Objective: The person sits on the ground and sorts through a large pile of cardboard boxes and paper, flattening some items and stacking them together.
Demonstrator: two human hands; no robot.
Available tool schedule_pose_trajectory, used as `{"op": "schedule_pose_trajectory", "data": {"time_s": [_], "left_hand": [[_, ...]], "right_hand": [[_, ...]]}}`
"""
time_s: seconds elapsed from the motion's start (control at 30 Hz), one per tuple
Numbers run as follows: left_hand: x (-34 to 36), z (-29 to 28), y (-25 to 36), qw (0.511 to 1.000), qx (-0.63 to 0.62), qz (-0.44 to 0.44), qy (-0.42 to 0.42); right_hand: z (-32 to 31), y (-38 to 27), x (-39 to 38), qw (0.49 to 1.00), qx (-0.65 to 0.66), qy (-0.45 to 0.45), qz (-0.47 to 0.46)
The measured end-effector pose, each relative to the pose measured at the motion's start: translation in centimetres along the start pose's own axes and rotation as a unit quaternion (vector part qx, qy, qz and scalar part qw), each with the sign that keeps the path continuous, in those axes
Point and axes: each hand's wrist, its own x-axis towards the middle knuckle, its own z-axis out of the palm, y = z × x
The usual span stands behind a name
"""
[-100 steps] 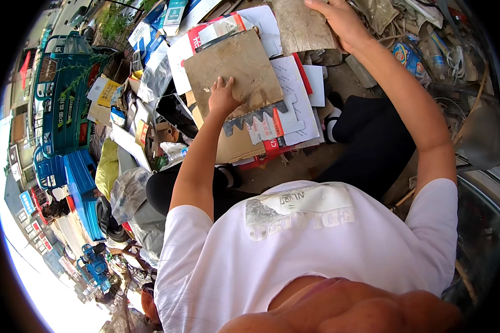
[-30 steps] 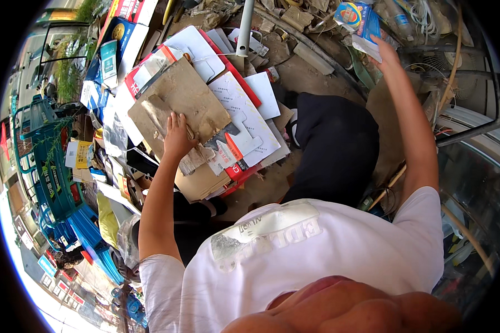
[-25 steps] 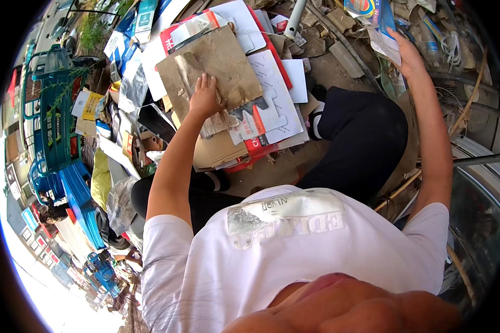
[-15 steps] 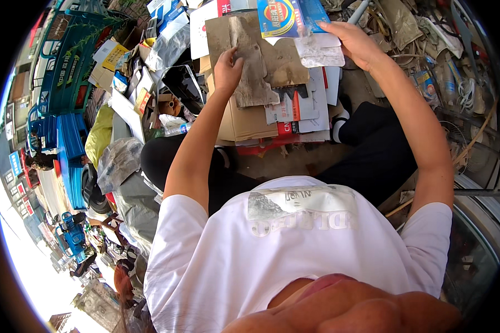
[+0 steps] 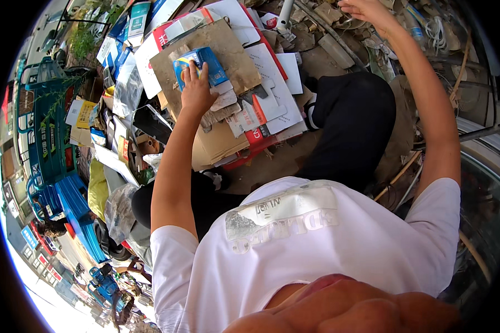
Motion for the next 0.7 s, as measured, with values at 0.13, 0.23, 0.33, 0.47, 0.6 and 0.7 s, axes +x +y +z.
{"op": "schedule_pose_trajectory", "data": {"time_s": [0.13,0.23,0.33,0.47,0.6,0.7], "left_hand": [[1.2,2.3,0.3,1.0,-0.009,0.011,0.01],[2.2,3.4,0.2,0.998,-0.057,0.021,0.02],[3.8,3.6,-1.8,0.994,-0.061,-0.025,-0.084],[6.3,2.7,-0.1,0.982,0.016,-0.048,-0.184],[6.0,3.4,-1.5,0.988,0.041,0.0,-0.151],[7.1,3.3,-0.4,0.983,0.038,-0.011,-0.177]], "right_hand": [[-16.3,14.0,-1.5,0.984,0.0,0.169,0.054],[-23.3,23.2,-3.8,0.92,0.126,0.298,0.223],[-23.1,28.8,-2.9,0.837,0.167,0.405,0.327],[-25.6,37.0,-2.7,0.831,0.181,0.375,0.368],[-27.4,43.6,-0.7,0.82,0.212,0.42,0.325],[-29.1,46.8,1.0,0.818,0.242,0.461,0.244]]}}
